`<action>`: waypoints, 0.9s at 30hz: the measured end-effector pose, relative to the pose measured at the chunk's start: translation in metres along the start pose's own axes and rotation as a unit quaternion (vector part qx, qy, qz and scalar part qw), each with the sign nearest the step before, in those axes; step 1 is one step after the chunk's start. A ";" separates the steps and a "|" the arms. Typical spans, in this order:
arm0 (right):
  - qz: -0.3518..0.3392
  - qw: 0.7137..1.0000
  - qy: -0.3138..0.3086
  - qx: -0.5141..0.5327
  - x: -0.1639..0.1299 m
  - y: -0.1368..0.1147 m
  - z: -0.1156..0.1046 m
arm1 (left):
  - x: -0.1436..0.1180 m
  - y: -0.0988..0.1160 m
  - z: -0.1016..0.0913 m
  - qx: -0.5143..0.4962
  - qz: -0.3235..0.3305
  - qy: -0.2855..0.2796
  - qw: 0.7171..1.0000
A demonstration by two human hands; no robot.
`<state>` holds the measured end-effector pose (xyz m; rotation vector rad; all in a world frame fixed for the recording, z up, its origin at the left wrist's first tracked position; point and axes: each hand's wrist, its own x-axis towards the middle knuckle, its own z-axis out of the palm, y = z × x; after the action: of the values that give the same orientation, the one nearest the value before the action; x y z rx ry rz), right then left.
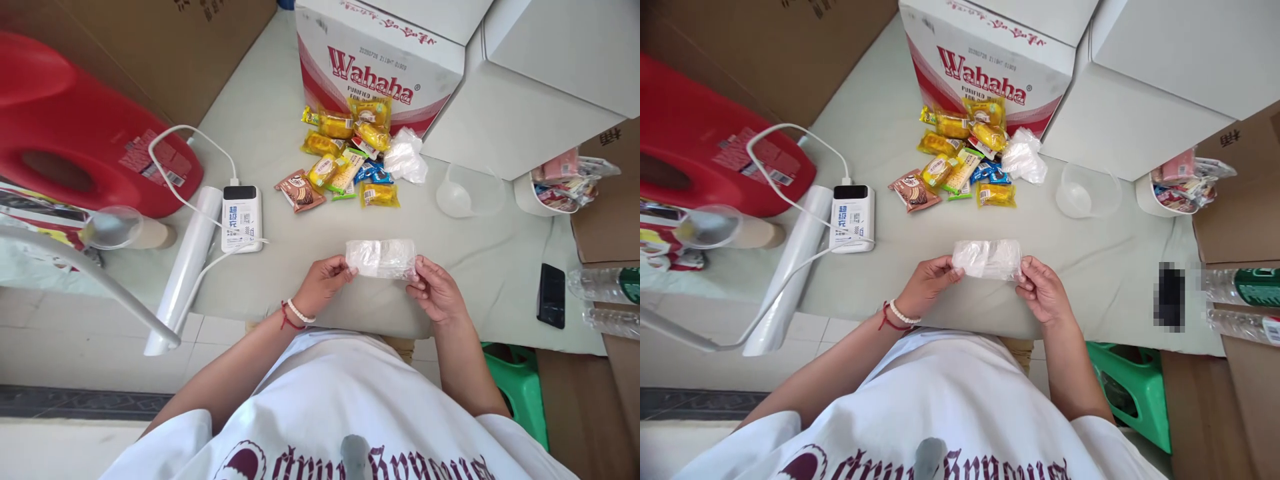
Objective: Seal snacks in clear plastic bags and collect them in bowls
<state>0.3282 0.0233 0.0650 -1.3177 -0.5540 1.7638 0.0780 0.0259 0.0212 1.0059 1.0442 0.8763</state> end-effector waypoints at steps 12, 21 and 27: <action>-0.287 0.896 -0.030 -0.337 -0.006 0.026 0.029 | -0.004 0.009 0.006 -0.047 -0.017 -0.039 0.998; -0.118 0.981 -0.054 -0.145 0.007 0.042 0.033 | -0.009 0.001 -0.003 -0.100 -0.026 -0.032 0.994; -0.171 0.954 -0.093 -0.229 0.000 0.036 0.036 | -0.010 -0.001 -0.003 -0.103 -0.012 -0.032 0.994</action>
<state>0.2821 0.0088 0.0506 -1.2646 -1.2791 1.5252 0.0726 0.0174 0.0226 0.8417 0.8903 0.9065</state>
